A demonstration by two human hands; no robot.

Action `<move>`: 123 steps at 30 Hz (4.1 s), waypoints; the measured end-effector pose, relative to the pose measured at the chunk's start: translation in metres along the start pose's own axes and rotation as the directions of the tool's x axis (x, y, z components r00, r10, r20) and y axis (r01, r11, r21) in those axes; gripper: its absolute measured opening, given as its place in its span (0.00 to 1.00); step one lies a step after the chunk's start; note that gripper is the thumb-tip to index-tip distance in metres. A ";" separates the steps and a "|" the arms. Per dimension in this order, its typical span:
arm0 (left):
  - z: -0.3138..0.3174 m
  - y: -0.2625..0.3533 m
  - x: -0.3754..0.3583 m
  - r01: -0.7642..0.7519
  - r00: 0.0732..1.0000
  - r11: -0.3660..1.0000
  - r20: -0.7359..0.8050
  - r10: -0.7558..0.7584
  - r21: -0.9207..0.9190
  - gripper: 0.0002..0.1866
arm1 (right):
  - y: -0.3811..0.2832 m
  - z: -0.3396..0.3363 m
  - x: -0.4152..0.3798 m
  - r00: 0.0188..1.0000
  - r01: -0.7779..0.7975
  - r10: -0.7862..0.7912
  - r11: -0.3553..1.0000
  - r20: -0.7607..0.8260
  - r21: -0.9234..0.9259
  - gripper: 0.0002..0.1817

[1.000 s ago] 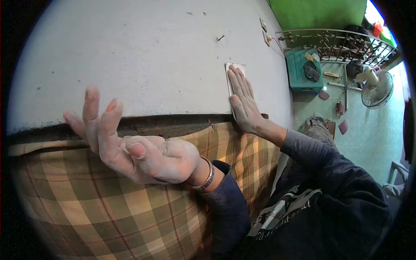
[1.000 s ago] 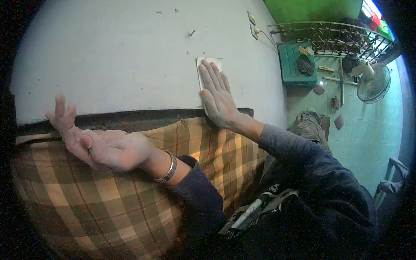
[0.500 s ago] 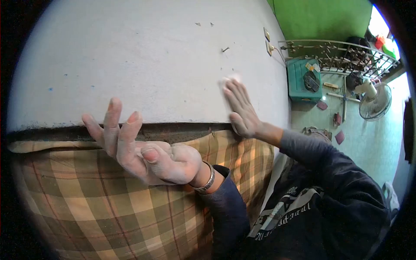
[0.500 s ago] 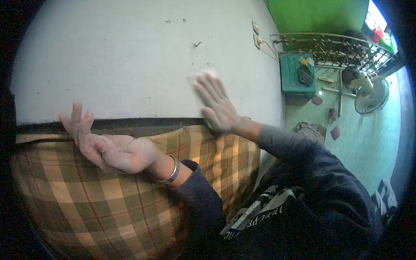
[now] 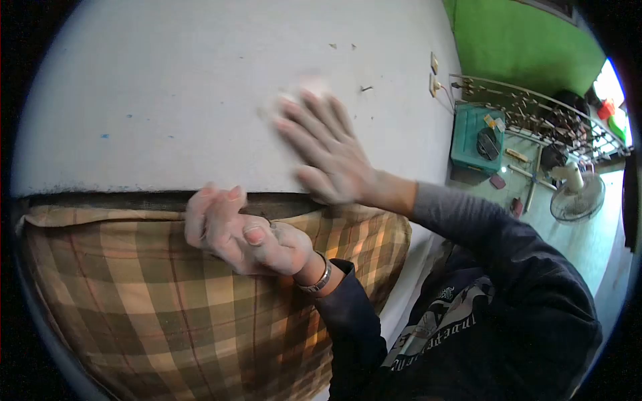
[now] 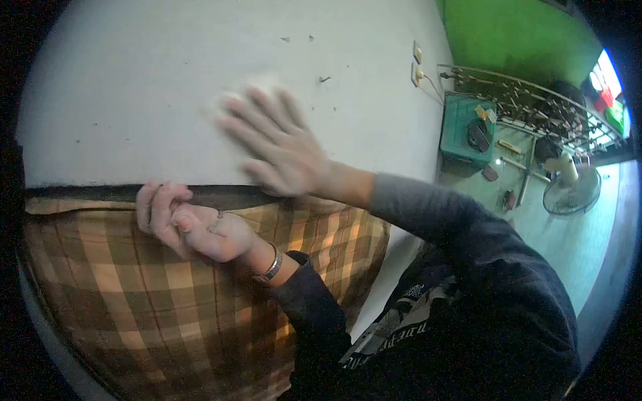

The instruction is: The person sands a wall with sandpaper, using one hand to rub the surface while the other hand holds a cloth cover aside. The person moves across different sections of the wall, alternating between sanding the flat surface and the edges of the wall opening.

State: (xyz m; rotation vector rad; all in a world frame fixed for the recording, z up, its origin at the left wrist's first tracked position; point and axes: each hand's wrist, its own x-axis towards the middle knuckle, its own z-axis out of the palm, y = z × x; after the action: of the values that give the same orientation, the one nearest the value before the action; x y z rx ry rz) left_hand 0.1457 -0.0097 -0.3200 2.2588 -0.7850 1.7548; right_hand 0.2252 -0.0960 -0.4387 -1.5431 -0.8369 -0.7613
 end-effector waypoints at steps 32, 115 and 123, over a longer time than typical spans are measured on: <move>-0.052 0.022 0.145 -0.314 0.749 0.864 0.662 -0.030 0.394 0.21 | 0.009 0.011 -0.046 0.999 -0.037 0.037 0.999 0.007 -0.001 0.34; 0.003 0.002 0.107 -0.691 -0.063 0.711 0.991 0.120 -0.130 0.26 | 0.057 0.061 -0.215 0.623 -0.740 0.746 0.659 -0.236 0.131 0.37; 0.002 0.010 0.099 -0.641 -0.033 0.750 0.982 0.186 -0.163 0.25 | 0.069 0.062 -0.232 0.401 -0.870 0.905 0.425 -0.142 0.249 0.34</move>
State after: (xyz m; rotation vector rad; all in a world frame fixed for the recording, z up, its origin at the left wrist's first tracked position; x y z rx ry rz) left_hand 0.1593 -0.0487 -0.2290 3.6801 -1.6193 -0.1023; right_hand 0.1612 -0.0625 -0.6776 -1.4444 0.2287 -0.0550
